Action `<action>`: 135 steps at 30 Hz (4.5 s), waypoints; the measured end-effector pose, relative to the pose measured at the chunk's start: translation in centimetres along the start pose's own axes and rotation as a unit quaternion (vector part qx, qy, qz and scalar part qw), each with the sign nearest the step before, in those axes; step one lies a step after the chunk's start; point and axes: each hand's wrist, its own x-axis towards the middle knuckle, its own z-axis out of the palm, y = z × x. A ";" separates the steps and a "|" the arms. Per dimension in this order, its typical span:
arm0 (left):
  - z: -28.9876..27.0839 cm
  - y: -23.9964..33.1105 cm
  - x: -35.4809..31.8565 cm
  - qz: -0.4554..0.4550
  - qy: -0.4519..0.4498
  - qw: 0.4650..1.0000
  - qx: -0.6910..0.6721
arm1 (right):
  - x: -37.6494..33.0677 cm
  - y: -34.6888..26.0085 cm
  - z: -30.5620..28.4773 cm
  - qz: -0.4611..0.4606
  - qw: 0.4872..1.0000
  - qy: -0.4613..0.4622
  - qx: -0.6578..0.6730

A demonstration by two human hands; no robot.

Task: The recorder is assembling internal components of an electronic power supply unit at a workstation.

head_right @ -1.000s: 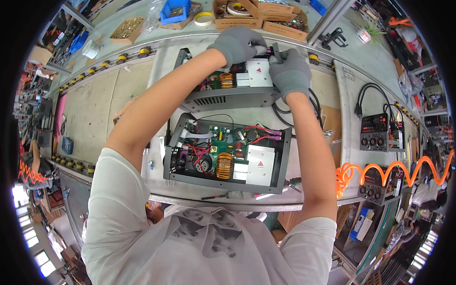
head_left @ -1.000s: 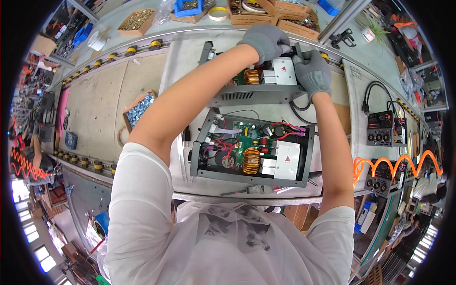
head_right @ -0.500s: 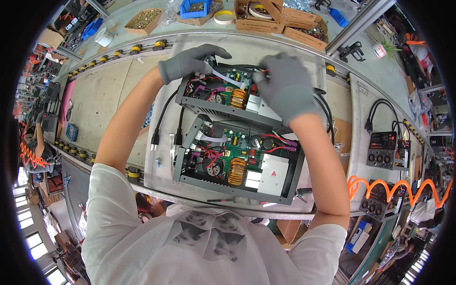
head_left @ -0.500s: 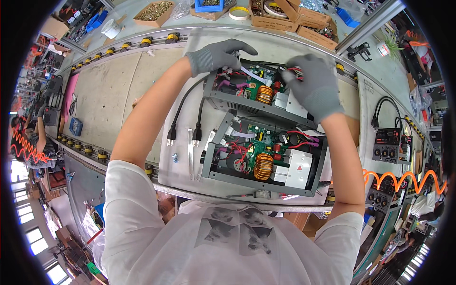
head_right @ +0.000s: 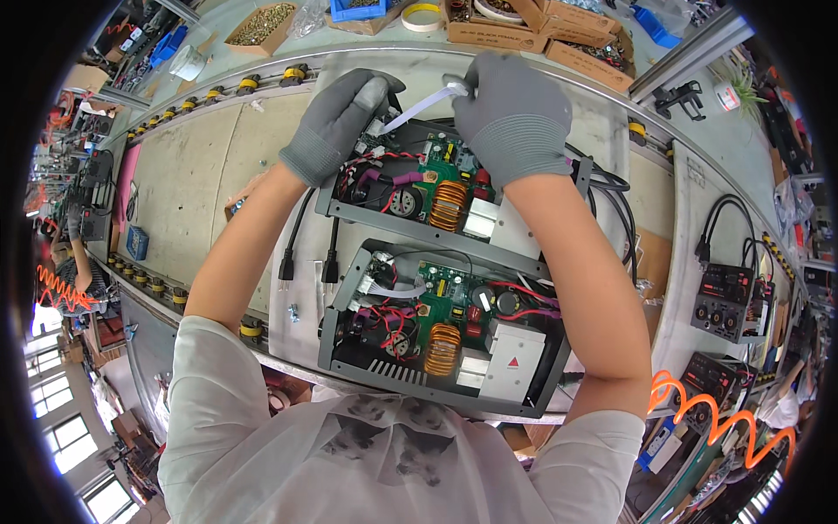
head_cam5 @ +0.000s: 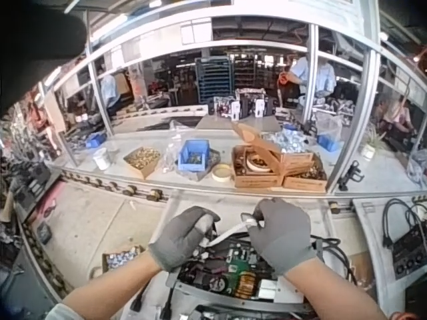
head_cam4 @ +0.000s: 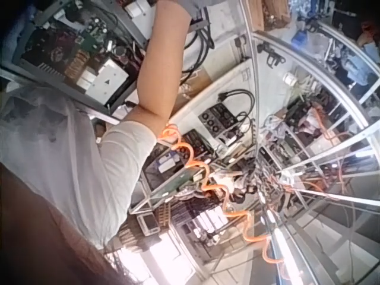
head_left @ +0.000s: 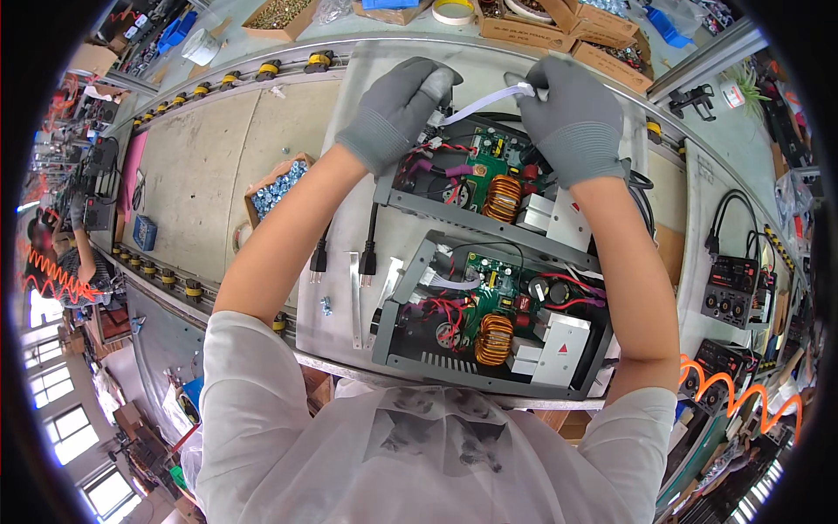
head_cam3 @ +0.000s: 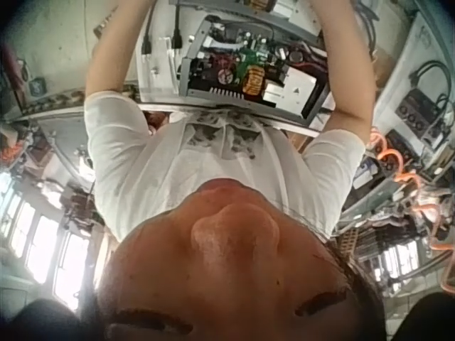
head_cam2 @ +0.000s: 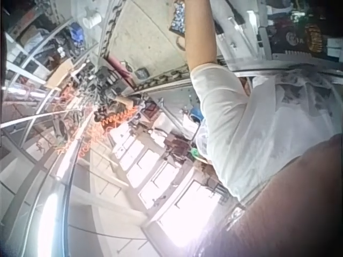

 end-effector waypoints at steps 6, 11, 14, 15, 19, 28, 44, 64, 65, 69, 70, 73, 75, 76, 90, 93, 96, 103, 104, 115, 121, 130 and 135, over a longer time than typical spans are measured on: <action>0.5 0.3 0.5 0.045 -0.031 0.998 0.034 | -1.4 -0.5 1.9 -0.201 0.942 -0.136 0.234; 0.8 -0.3 0.8 0.116 -0.018 0.993 0.009 | -1.8 -1.7 2.3 -0.184 0.942 -0.267 0.090; 0.7 0.0 0.6 0.090 -0.037 0.995 -0.003 | -2.0 -2.6 3.2 -0.133 0.943 -0.301 0.053; 0.7 0.1 0.6 0.090 -0.037 0.995 -0.003 | -1.8 -2.6 3.0 -0.133 0.943 -0.302 0.053; 0.5 0.5 0.6 0.096 -0.042 0.994 0.022 | -1.4 -0.1 3.1 -0.222 0.928 -0.269 0.132; 0.4 0.3 0.9 0.156 -0.021 0.959 0.234 | -0.4 1.3 2.3 -0.100 0.958 -0.254 0.088; 0.8 0.3 0.6 0.141 -0.020 0.967 0.214 | -1.8 -0.1 2.7 -0.159 0.954 -0.226 0.117; 0.7 -0.8 0.9 0.101 -0.043 0.984 0.139 | -1.7 -3.2 1.8 -0.152 0.926 -0.327 0.109; 0.9 -0.5 0.8 0.082 -0.038 0.987 0.131 | -1.8 -2.9 2.0 -0.214 0.908 -0.320 0.163; 0.7 -0.4 0.7 0.084 -0.031 0.987 0.131 | -1.1 -2.9 1.4 -0.100 0.935 -0.316 0.126; 0.5 -0.4 0.7 0.085 -0.032 0.984 0.152 | -1.0 -2.6 1.3 -0.101 0.935 -0.314 0.127; 0.5 -0.3 0.9 0.086 -0.045 0.984 0.146 | -0.9 -0.3 1.2 -0.055 0.982 -0.181 0.017; 0.5 0.0 0.9 0.088 -0.059 0.984 0.142 | -0.3 0.2 1.3 0.093 0.990 -0.081 -0.075; 0.6 0.2 0.8 0.075 -0.072 0.978 0.179 | -0.4 0.1 1.4 0.094 0.990 -0.081 -0.075; -0.8 -0.1 0.9 0.158 -0.128 0.948 0.244 | -1.3 -3.2 -2.9 -0.141 0.984 -0.084 0.071; -0.1 0.4 0.8 0.195 -0.148 0.926 0.288 | -1.1 0.1 1.6 -0.117 0.986 -0.119 0.021; -0.2 0.0 0.6 0.121 -0.151 0.977 0.094 | -1.2 0.8 2.3 -0.162 0.968 -0.165 0.101; -0.2 -1.4 0.0 0.117 -0.092 0.983 -0.109 | -2.3 -0.9 3.6 -0.306 0.904 -0.215 0.209; -0.2 -1.1 0.0 0.080 -0.114 0.979 -0.151 | -2.4 -1.1 3.5 -0.306 0.904 -0.217 0.204; -0.3 -1.3 0.1 0.090 -0.080 0.990 -0.078 | -2.1 -0.3 2.5 -0.292 0.898 -0.253 0.211; 0.0 -1.4 -0.2 0.071 -0.050 0.994 -0.066 | -2.3 -2.8 1.7 -0.250 0.947 -0.201 0.018; 0.2 -1.1 -0.2 0.043 -0.067 0.994 -0.075 | -2.9 -4.7 2.5 -0.227 0.919 -0.323 -0.005; 0.4 -1.7 0.0 0.061 -0.042 0.995 -0.061 | -2.3 -4.2 3.1 -0.178 0.927 -0.328 0.029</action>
